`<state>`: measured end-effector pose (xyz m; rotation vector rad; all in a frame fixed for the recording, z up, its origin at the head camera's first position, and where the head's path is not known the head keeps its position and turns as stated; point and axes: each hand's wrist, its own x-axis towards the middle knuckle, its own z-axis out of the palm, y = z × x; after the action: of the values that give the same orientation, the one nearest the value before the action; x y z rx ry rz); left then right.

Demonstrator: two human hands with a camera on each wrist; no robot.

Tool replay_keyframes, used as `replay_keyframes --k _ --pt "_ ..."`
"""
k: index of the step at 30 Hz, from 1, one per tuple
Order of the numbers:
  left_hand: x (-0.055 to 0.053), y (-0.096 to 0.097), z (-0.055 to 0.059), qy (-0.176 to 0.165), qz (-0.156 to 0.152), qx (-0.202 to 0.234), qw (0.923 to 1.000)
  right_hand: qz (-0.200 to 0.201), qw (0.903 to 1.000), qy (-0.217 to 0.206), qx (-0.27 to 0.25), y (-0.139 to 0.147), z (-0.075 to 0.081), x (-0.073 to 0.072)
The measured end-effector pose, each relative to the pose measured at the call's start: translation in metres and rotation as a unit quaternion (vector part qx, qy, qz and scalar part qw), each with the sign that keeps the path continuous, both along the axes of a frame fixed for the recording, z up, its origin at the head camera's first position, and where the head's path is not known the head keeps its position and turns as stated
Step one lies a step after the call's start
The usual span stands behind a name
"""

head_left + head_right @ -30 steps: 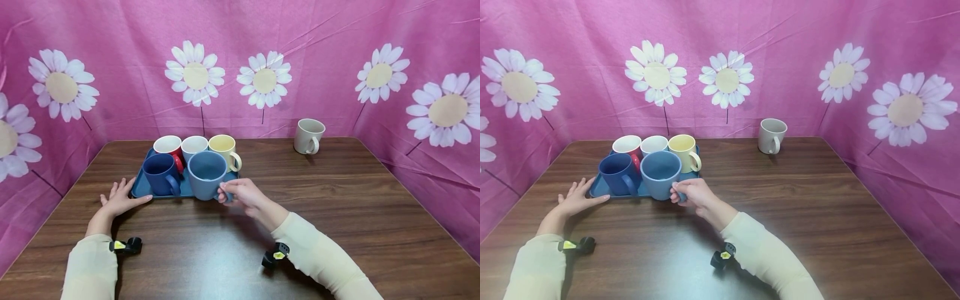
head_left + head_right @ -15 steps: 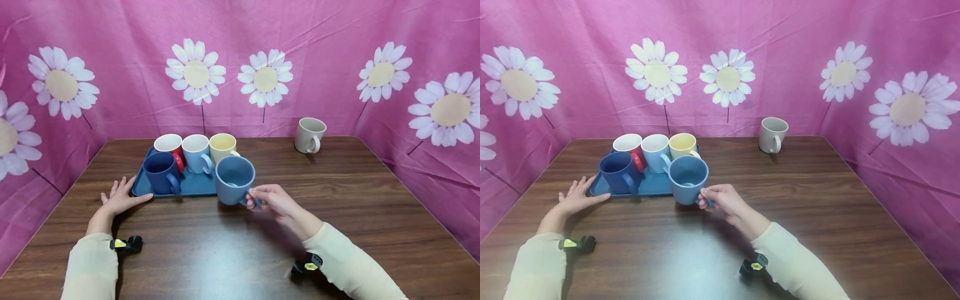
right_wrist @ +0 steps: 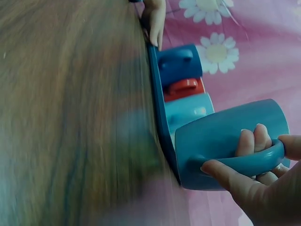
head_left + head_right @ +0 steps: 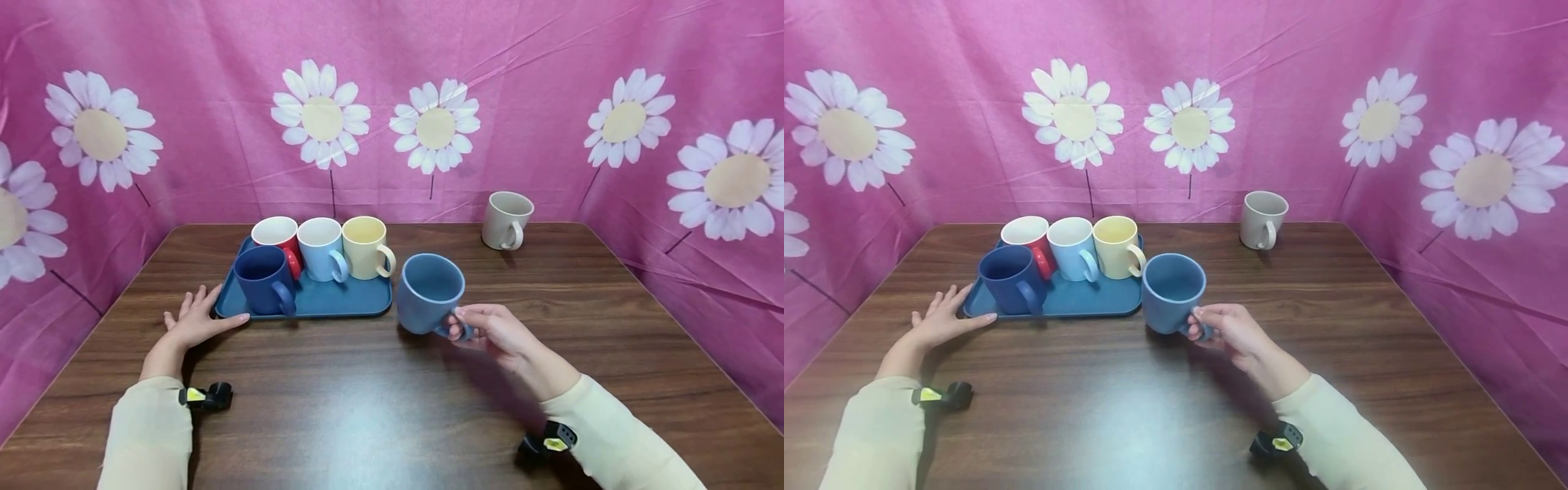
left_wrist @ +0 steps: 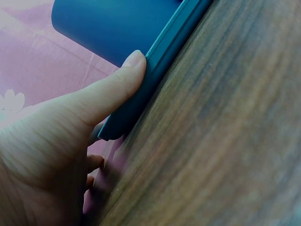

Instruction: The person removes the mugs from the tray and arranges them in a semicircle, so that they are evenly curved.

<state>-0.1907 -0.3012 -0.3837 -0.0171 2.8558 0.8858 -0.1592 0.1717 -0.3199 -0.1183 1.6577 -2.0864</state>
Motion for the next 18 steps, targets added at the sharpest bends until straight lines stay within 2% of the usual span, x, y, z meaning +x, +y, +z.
replay_keyframes --k 12,18 --pt "-0.001 0.000 0.002 -0.002 0.001 -0.005 1.0000 -0.055 0.9984 -0.015 0.000 0.029 0.003 -0.019" --pt "-0.001 0.001 0.002 -0.004 0.002 -0.006 1.0000 -0.090 0.9956 -0.026 -0.006 0.038 0.004 -0.037"
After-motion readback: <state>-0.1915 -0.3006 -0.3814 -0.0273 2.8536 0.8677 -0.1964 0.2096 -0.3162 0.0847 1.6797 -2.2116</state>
